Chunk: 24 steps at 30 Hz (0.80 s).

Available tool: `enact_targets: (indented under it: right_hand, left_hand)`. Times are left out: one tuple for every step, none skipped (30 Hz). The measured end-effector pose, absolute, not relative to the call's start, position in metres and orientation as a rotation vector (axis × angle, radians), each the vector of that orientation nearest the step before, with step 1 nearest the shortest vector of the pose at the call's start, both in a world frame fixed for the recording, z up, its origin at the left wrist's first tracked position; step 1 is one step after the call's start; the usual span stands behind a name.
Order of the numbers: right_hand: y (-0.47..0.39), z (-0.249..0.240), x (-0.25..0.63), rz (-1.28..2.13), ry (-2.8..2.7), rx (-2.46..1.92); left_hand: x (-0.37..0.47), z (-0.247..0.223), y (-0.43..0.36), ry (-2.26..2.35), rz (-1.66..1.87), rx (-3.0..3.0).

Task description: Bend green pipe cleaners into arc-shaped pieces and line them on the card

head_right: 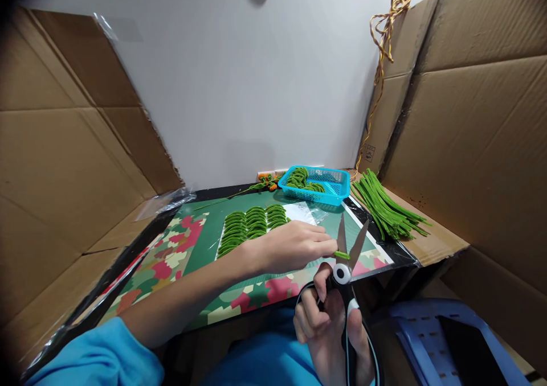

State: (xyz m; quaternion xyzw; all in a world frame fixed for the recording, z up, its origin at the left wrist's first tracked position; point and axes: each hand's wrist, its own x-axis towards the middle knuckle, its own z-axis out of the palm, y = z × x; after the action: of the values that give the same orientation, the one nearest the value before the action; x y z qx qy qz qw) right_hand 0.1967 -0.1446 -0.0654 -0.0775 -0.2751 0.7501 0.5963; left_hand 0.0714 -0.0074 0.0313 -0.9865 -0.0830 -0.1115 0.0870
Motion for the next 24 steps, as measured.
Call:
enact_targets:
  right_hand:
    - [-0.145, -0.064, 0.194, 1.716, -0.642, -0.212]
    - [-0.145, -0.062, 0.192, 1.695, -0.645, -0.241]
    - [-0.145, -0.061, 0.191, 1.675, -0.652, -0.261]
    - [-0.146, -0.059, 0.19, 1.657, -0.661, -0.271]
    - [-0.146, -0.059, 0.19, 1.645, -0.668, -0.276]
    - [-0.146, -0.058, 0.19, 1.639, -0.673, -0.279]
    - [-0.146, -0.059, 0.191, 1.641, -0.675, -0.281]
    - [-0.146, -0.06, 0.192, 1.65, -0.675, -0.277]
    - [-0.146, -0.062, 0.193, 1.662, -0.674, -0.26]
    - [-0.145, -0.065, 0.194, 1.677, -0.671, -0.237]
    - [-0.144, -0.067, 0.196, 1.697, -0.665, -0.213]
    - [-0.143, -0.07, 0.198, 1.718, -0.658, -0.191]
    - [-0.142, -0.072, 0.2, 1.74, -0.654, -0.169]
    - [-0.141, -0.074, 0.201, 1.765, -0.655, -0.139]
    - [-0.141, -0.076, 0.202, 1.795, -0.662, -0.104]
    - [-0.14, -0.077, 0.203, 1.824, -0.676, -0.055]
    - [-0.14, -0.076, 0.204, 1.848, -0.688, -0.017]
    - [-0.141, -0.075, 0.204, 1.866, -0.695, 0.008]
    - [-0.142, -0.073, 0.204, 1.876, -0.696, 0.007]
    - [-0.144, -0.07, 0.203, 1.876, -0.69, -0.017]
    - [-0.145, -0.067, 0.202, 1.865, -0.679, -0.054]
    - [-0.147, -0.063, 0.201, 1.843, -0.668, -0.092]
    - [-0.149, -0.06, 0.199, 1.814, -0.66, -0.124]
    - [-0.15, -0.058, 0.197, 1.781, -0.661, -0.142]
  left_hand:
    - [0.071, 0.031, -0.007, -0.254, -0.329, -2.939]
    - [0.071, 0.031, -0.007, -0.259, -0.326, -2.938]
    - [0.071, 0.031, -0.007, -0.257, -0.326, -2.937]
    - [0.071, 0.031, -0.007, -0.253, -0.329, -2.935]
    - [0.071, 0.031, -0.007, -0.247, -0.334, -2.934]
    - [0.071, 0.031, -0.007, -0.242, -0.34, -2.932]
    - [0.071, 0.03, -0.007, -0.238, -0.346, -2.931]
    - [0.071, 0.03, -0.007, -0.236, -0.352, -2.93]
    - [0.071, 0.029, -0.007, -0.233, -0.358, -2.93]
    - [0.071, 0.029, -0.006, -0.232, -0.36, -2.93]
    - [0.071, 0.029, -0.006, -0.229, -0.36, -2.932]
    - [0.07, 0.029, -0.006, -0.225, -0.359, -2.933]
    - [0.071, 0.029, -0.006, -0.22, -0.36, -2.932]
    - [0.071, 0.03, -0.006, -0.212, -0.364, -2.929]
    - [0.071, 0.03, -0.007, -0.202, -0.372, -2.924]
    - [0.071, 0.03, -0.007, -0.192, -0.384, -2.918]
    - [0.071, 0.031, -0.008, -0.179, -0.399, -2.911]
    - [0.072, 0.031, -0.009, -0.168, -0.413, -2.904]
    - [0.072, 0.032, -0.01, -0.159, -0.425, -2.899]
    - [0.072, 0.032, -0.01, -0.154, -0.432, -2.894]
    - [0.072, 0.033, -0.011, -0.153, -0.434, -2.889]
    - [0.073, 0.033, -0.012, -0.156, -0.43, -2.883]
    - [0.073, 0.034, -0.013, -0.165, -0.422, -2.875]
    - [0.073, 0.035, -0.014, -0.176, -0.412, -2.868]
